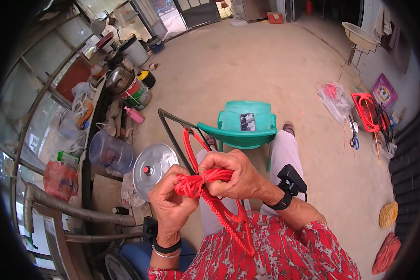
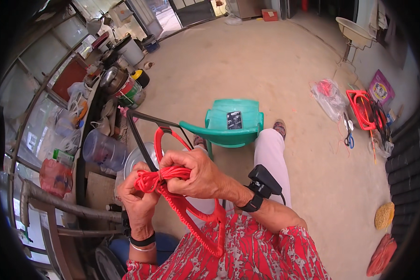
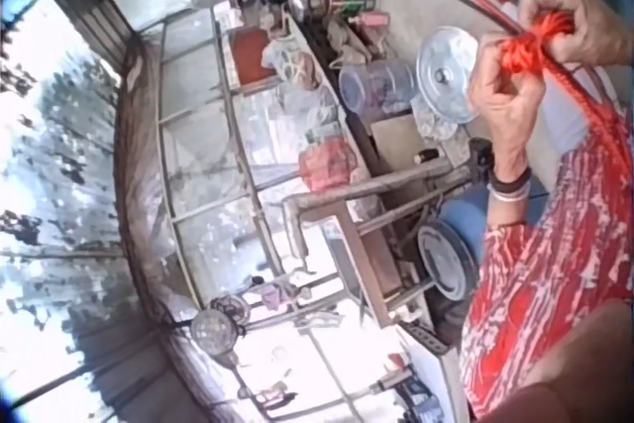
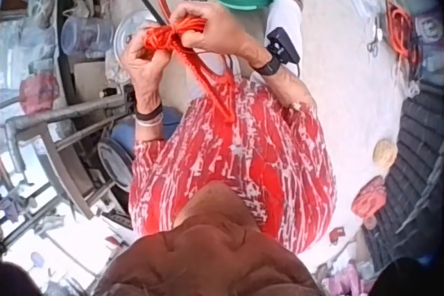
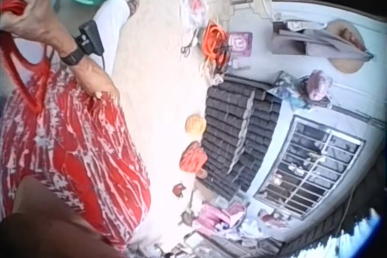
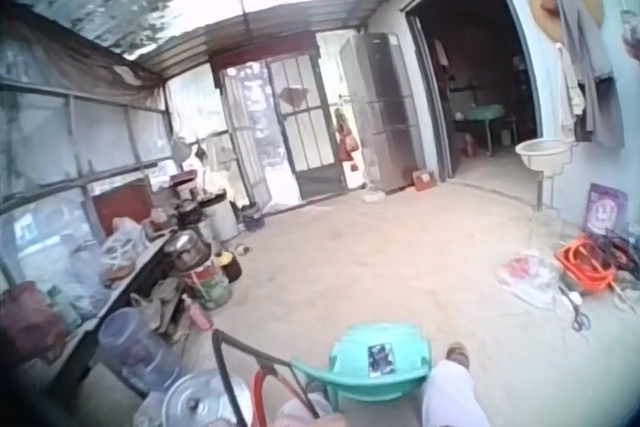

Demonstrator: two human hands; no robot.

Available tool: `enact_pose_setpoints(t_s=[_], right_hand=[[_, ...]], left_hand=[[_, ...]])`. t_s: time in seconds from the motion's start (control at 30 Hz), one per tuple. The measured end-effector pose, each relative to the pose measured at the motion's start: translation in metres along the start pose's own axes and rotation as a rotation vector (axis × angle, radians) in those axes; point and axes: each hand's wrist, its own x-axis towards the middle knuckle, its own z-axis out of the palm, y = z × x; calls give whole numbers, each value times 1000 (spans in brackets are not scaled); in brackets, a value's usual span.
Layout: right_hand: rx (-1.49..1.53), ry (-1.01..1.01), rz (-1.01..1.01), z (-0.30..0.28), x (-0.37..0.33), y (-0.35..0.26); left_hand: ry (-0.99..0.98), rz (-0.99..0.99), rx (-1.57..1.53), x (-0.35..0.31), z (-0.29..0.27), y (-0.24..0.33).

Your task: Wrapping a red cord around a plastic fan frame to weave the surface.

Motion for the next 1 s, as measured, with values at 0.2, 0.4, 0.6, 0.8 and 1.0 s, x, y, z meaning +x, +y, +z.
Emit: enact_pose_setpoints(t_s=[0.2, 0.4, 0.6, 0.8, 1.0], right_hand=[[-68, -58, -12, -2, -1, -8], [192, -60, 114, 14, -4, -30], [88, -148, -224, 21, -8, -41], [897, -187, 374, 34, -24, -59], [591, -188, 251, 25, -39, -69]], left_hand=[[-22, 43, 62, -2, -4, 5], [71, 74, -102, -21, -15, 19], [101, 171, -87, -33, -25, 49], [117, 264, 38, -42, -29, 67], [116, 262, 66, -37, -24, 62]])
